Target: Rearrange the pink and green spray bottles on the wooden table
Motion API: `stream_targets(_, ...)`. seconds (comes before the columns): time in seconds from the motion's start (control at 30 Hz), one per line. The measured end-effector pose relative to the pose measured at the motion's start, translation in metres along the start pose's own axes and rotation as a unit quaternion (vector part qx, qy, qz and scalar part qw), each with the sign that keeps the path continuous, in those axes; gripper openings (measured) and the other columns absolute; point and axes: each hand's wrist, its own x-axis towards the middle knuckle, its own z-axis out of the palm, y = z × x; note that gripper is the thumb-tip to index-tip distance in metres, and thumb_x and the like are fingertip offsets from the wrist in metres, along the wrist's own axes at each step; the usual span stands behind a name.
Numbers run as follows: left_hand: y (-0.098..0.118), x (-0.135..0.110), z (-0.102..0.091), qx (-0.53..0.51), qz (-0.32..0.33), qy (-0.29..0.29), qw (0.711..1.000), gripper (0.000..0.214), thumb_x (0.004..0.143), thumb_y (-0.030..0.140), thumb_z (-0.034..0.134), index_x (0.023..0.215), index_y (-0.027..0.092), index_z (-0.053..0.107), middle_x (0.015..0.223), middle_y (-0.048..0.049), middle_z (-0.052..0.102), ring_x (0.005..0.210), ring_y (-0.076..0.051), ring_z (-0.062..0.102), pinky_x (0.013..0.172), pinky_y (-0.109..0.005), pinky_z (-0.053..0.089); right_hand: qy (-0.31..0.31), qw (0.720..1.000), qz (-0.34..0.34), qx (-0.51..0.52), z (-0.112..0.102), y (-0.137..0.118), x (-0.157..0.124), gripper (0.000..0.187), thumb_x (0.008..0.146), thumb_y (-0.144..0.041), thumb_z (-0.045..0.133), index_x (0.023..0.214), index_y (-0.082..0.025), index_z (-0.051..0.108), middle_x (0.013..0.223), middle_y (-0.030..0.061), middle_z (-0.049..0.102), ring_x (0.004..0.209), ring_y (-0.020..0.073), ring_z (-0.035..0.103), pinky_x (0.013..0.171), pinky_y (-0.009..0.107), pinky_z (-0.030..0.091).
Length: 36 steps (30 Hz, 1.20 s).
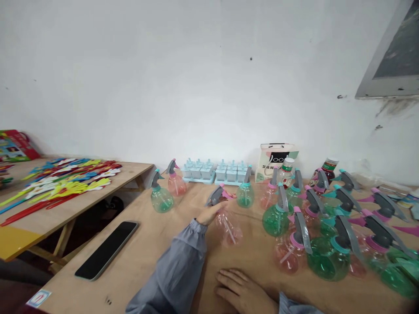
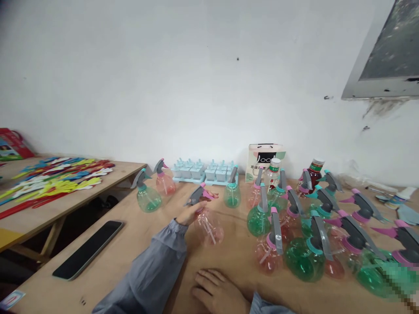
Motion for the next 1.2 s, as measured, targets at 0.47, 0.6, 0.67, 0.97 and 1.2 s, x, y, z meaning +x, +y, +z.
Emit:
stream_targets(0.47, 0.029, -0.007, 0.014, -0.121, -0.094, 0.118, 0.981, 0.039, 0.065, 0.053, 0.075, 0.066, 0.018, 0.057, 0.062, 0.0006, 0.059, 0.054, -0.009, 0.052, 0.044, -0.018, 0.032, 0.002, 1.000, -0.006, 0.008, -0.003, 0.000, 0.001, 0.034, 0.102, -0.031, 0.045, 0.132, -0.020, 0.057, 0.141, 0.0076, 0.059, 0.134, 0.0178, 0.051, 0.111, 0.030, 0.043)
stream_targets(0.6, 0.027, -0.009, 0.015, -0.113, -0.105, 0.044, 0.987, 0.038, 0.063, 0.053, 0.076, 0.077, 0.020, 0.066, 0.064, -0.0002, 0.063, 0.048, -0.008, 0.046, 0.042, -0.021, 0.030, 0.017, 1.000, -0.009, -0.013, 0.001, 0.001, 0.001, 0.032, 0.102, -0.030, 0.044, 0.129, -0.020, 0.059, 0.139, 0.0069, 0.060, 0.131, 0.0172, 0.053, 0.109, 0.029, 0.045)
stream_targets(0.67, 0.027, -0.009, 0.015, -0.108, -0.093, 0.061, 0.988, 0.038, 0.064, 0.053, 0.076, 0.080, 0.020, 0.067, 0.065, -0.0004, 0.064, 0.047, -0.008, 0.045, 0.041, -0.021, 0.030, 0.018, 1.000, -0.011, -0.014, 0.002, 0.001, 0.000, 0.033, 0.102, -0.031, 0.044, 0.129, -0.020, 0.059, 0.140, 0.0066, 0.060, 0.132, 0.0173, 0.053, 0.109, 0.029, 0.045)
stream_targets(0.97, 0.022, -0.008, 0.012, -0.058, -0.093, 0.007, 0.994, 0.030, 0.068, 0.046, 0.075, 0.087, 0.023, 0.071, 0.070, -0.0017, 0.067, 0.063, -0.015, 0.058, 0.064, -0.028, 0.047, 0.027, 1.000, -0.008, -0.004, 0.007, 0.003, -0.001, 0.034, 0.100, -0.029, 0.049, 0.133, -0.023, 0.056, 0.139, 0.0052, 0.061, 0.132, 0.0156, 0.052, 0.110, 0.028, 0.043)
stream_targets(1.2, 0.024, -0.007, 0.012, -0.026, -0.056, 0.044, 0.997, 0.028, 0.072, 0.048, 0.072, 0.066, 0.022, 0.064, 0.062, -0.0001, 0.062, 0.067, -0.016, 0.059, 0.073, -0.030, 0.049, 0.021, 1.000, -0.008, 0.013, 0.004, 0.002, -0.001, 0.037, 0.100, -0.035, 0.050, 0.133, -0.021, 0.056, 0.140, 0.0077, 0.059, 0.134, 0.0170, 0.051, 0.111, 0.030, 0.042)
